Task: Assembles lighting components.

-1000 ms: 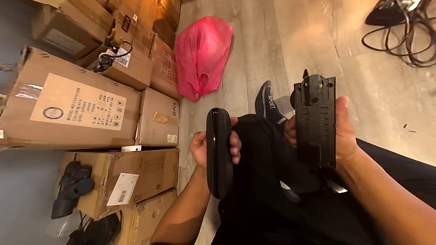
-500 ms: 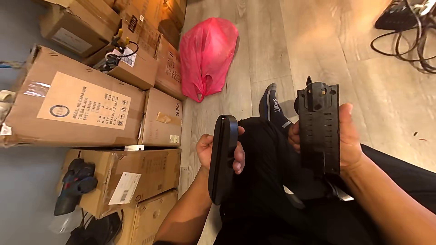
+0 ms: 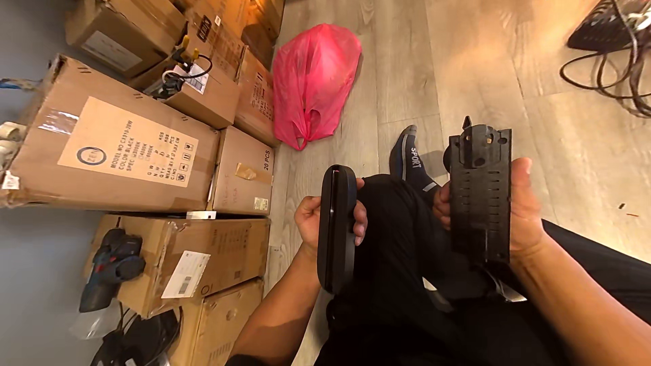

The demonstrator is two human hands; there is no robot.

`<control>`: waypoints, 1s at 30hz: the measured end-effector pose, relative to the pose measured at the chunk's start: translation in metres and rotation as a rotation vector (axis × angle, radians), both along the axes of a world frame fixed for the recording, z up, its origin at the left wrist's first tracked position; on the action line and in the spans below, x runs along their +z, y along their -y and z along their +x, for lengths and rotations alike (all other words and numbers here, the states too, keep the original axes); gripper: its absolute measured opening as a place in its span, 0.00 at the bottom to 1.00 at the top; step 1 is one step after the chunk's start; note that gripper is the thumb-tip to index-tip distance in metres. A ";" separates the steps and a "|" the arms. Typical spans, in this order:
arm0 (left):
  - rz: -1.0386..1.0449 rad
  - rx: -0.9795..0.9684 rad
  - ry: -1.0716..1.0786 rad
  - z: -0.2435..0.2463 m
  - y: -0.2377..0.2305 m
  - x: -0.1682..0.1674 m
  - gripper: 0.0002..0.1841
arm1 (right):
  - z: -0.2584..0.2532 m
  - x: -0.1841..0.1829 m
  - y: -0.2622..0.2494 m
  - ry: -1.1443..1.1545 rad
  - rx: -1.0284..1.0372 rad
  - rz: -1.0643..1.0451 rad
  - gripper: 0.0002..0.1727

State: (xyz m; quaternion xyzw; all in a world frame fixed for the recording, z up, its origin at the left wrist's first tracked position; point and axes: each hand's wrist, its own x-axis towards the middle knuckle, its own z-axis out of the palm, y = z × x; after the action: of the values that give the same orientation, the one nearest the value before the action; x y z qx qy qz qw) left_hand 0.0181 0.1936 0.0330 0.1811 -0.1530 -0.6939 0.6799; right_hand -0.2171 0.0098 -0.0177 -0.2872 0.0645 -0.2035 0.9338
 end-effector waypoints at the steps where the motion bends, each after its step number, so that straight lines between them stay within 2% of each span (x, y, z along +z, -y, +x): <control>1: 0.006 0.008 0.010 -0.001 0.001 0.001 0.33 | 0.000 0.000 0.000 -0.003 -0.001 0.004 0.47; 7: 0.071 0.058 0.085 -0.006 0.002 0.003 0.36 | 0.001 -0.001 -0.001 -0.047 -0.010 0.009 0.48; 15: 0.114 0.081 0.124 -0.007 0.004 0.001 0.36 | 0.000 -0.009 -0.003 -0.089 -0.010 0.029 0.51; 18: 0.097 0.076 0.166 -0.009 0.006 0.001 0.38 | -0.001 -0.010 -0.003 -0.055 0.006 0.017 0.50; 20: 0.083 0.079 0.222 -0.012 0.010 0.003 0.44 | -0.001 -0.010 -0.003 -0.035 0.026 0.025 0.50; 22: 0.051 0.109 0.312 -0.017 0.019 0.011 0.47 | -0.001 -0.012 -0.003 -0.006 0.057 0.036 0.50; 26: -0.075 0.249 0.684 -0.028 0.047 0.033 0.35 | 0.000 -0.012 -0.005 0.087 0.161 0.041 0.50; 30: 0.022 0.276 1.067 -0.041 0.074 0.055 0.45 | 0.002 -0.010 -0.009 0.179 0.255 0.052 0.49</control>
State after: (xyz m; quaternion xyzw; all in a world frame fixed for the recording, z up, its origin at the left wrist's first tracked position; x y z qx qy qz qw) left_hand -0.0231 0.1198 0.0875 0.5333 -0.4440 -0.4117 0.5907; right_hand -0.2153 0.0187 -0.0275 -0.2493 -0.0508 -0.1063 0.9612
